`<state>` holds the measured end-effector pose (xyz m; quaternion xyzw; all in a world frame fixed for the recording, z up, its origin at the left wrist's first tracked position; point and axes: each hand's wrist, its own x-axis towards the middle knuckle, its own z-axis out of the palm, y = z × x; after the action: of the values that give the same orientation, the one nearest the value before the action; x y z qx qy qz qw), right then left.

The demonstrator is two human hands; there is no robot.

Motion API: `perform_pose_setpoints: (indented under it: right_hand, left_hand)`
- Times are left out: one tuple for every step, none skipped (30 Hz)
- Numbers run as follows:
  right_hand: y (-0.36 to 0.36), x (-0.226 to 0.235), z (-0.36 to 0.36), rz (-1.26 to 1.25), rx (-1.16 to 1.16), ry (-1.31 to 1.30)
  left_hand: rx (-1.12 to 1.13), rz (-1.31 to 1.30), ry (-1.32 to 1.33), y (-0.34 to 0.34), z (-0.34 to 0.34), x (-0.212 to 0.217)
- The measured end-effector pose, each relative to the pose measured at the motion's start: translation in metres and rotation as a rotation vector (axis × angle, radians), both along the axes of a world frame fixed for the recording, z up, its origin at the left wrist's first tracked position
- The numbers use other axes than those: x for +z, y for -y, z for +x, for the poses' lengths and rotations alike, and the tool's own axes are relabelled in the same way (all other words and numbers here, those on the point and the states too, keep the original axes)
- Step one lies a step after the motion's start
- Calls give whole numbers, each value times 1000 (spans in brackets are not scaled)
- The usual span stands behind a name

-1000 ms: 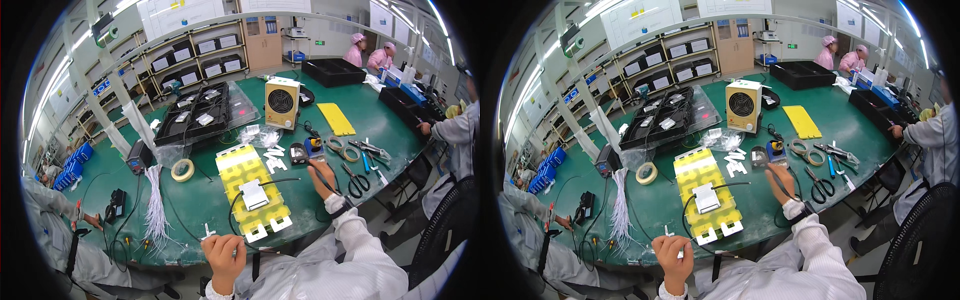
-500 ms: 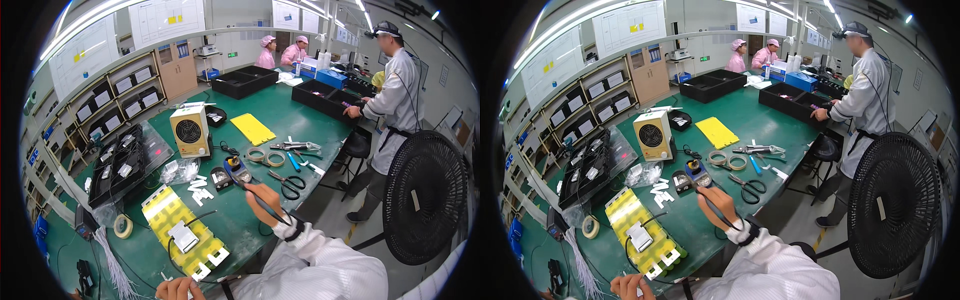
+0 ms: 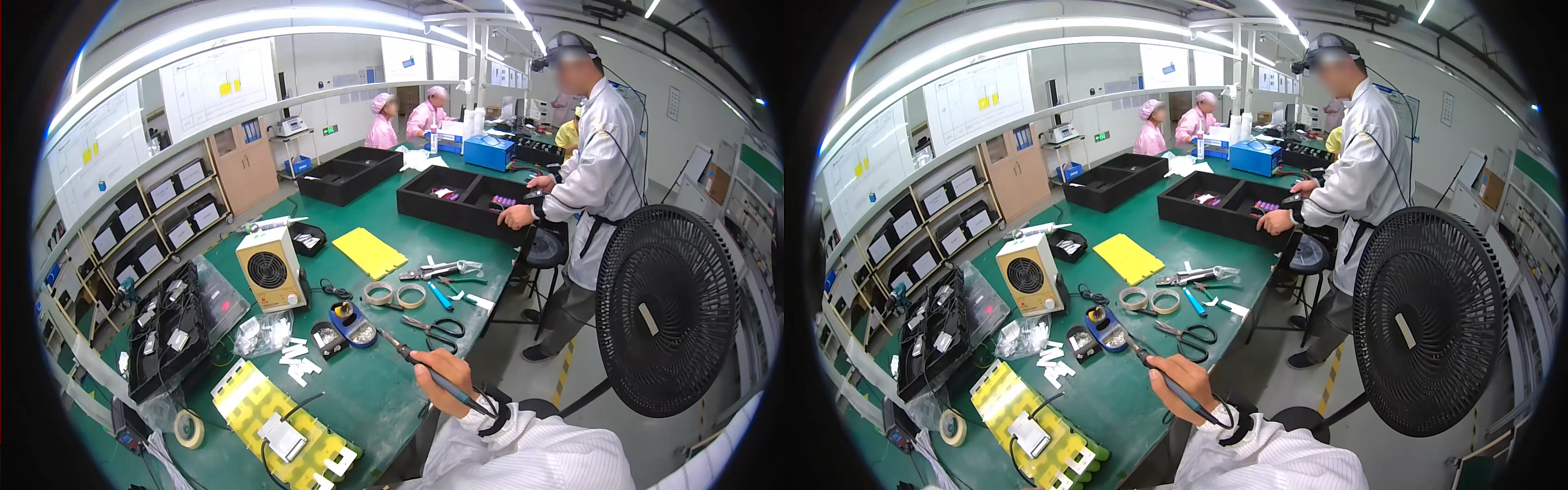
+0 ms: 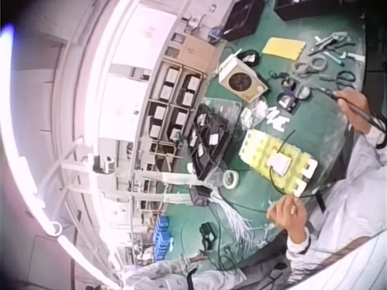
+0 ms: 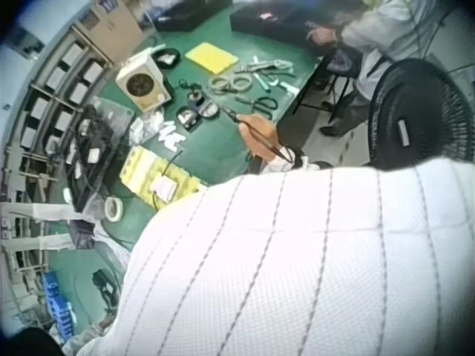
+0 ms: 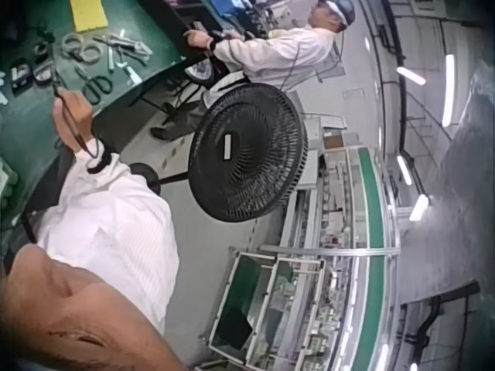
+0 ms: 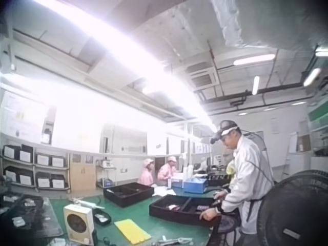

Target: Soldering wires and assembling a lithium battery pack on an electronics production line.

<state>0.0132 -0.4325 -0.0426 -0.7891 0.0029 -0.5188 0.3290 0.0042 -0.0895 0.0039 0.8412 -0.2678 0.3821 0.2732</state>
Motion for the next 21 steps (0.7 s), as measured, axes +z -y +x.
perform_pose_setpoints:
  right_hand:
    - [1, 0, -1, 6, -2, -10]
    - [2, -1, -3, 24, -6, -16]
    - [3, -1, -4, 15, -7, -18]
    - [4, -2, -5, 27, -12, -45]
    - [5, -2, -7, 42, -16, -74]
    - [6, -3, -7, 46, -20, -72]
    - [8, -3, -8, 51, -14, -70]
    - [10, -4, -7, 65, -11, -60]
    - [12, -4, -7, 54, -14, -58]
    - [15, -5, -6, 49, -2, -39]
    - [18, -6, -5, 48, 7, -17]
    - [21, -7, -5, 58, 26, -25]
    - [23, -8, -4, 55, 26, -39]
    - [26, -9, -3, 41, 43, -31]
    - [28, -10, -2, 35, 55, -33]
    - [29, -11, -2, 54, 71, -36]
    - [30, -12, -1, 49, 67, -41]
    - [30, -13, -1, 76, 66, -70]
    - [30, -13, -1, 107, 69, -69]
    - [29, -14, -1, 109, 66, -96]
    - [28, -14, -1, 120, 83, -83]
  left_hand:
    - [-1, -1, 6, 0, 0, 1]
    - [0, 2, 5, 0, -1, 1]
    - [-1, 6, 2, 0, -1, 2]
    - [-5, 8, 5, 1, -1, 2]
    - [2, 7, -4, 1, -1, 2]
    - [8, 7, -10, 1, -1, 2]
    - [3, 9, -5, 0, 0, 3]
    - [16, 27, -3, -1, 1, 4]
    - [28, 43, 0, -2, 2, 5]
    - [21, 37, 4, -4, 4, 8]
    - [19, 37, 8, -7, 5, 11]
    - [45, 125, -16, -11, 6, 16]
    - [71, 212, -38, -15, 7, 21]
    - [60, 275, -73, -19, 8, 27]
    - [56, 275, -71, -23, 10, 33]
    - [35, 312, -78, -27, 11, 40]
    - [15, 349, -83, -29, 13, 46]
    - [14, 356, -81, -30, 14, 51]
    - [11, 394, -92, -30, 15, 57]
    - [9, 430, -102, -29, 15, 62]
    - [6, 465, -110, -27, 15, 67]
